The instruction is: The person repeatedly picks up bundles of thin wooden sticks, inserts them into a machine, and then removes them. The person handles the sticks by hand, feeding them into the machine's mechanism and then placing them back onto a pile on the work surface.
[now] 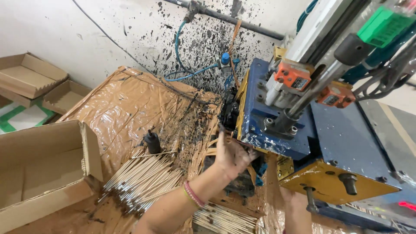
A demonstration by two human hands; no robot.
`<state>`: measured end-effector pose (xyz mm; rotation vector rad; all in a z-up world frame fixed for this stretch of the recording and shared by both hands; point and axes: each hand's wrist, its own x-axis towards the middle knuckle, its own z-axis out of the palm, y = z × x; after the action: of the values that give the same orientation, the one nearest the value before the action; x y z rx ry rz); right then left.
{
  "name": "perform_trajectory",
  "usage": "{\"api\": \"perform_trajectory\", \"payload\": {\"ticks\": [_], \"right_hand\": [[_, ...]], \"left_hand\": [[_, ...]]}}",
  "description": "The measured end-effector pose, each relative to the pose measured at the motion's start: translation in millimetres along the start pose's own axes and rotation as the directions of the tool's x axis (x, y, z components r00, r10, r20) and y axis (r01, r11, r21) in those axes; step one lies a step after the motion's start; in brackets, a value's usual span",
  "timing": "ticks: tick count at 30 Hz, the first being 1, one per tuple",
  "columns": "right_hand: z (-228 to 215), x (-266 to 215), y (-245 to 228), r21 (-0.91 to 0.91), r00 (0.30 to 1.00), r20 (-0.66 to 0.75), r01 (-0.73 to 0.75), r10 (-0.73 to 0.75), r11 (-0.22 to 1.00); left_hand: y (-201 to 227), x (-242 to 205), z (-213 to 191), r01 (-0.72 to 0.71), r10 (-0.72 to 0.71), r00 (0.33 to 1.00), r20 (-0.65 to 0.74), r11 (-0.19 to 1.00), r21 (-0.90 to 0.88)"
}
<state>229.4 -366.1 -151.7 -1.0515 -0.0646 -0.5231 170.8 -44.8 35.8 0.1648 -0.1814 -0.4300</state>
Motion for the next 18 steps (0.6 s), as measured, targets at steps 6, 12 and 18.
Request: {"api": "perform_trajectory", "payload": {"ticks": [6, 12, 18], "right_hand": [[-62, 10, -23, -0.031, 1.000, -0.004, -0.016, 0.016, 0.999], [-126, -10, 3, -0.038, 0.993, 0.018, -0.119, 0.119, 0.992], [213, -144, -246, -0.152, 0.920, 0.155, -0.337, 0.359, 0.929]], "left_hand": [[18, -26, 46, -0.011, 0.009, 0.997, -0.076, 1.000, -0.026], [62, -48, -25, -0.280, 0.277, 0.958, 0.079, 0.960, 0.020], [146, -187, -27, -0.376, 0.611, 0.753, 0.245, 0.094, 0.922]]}}
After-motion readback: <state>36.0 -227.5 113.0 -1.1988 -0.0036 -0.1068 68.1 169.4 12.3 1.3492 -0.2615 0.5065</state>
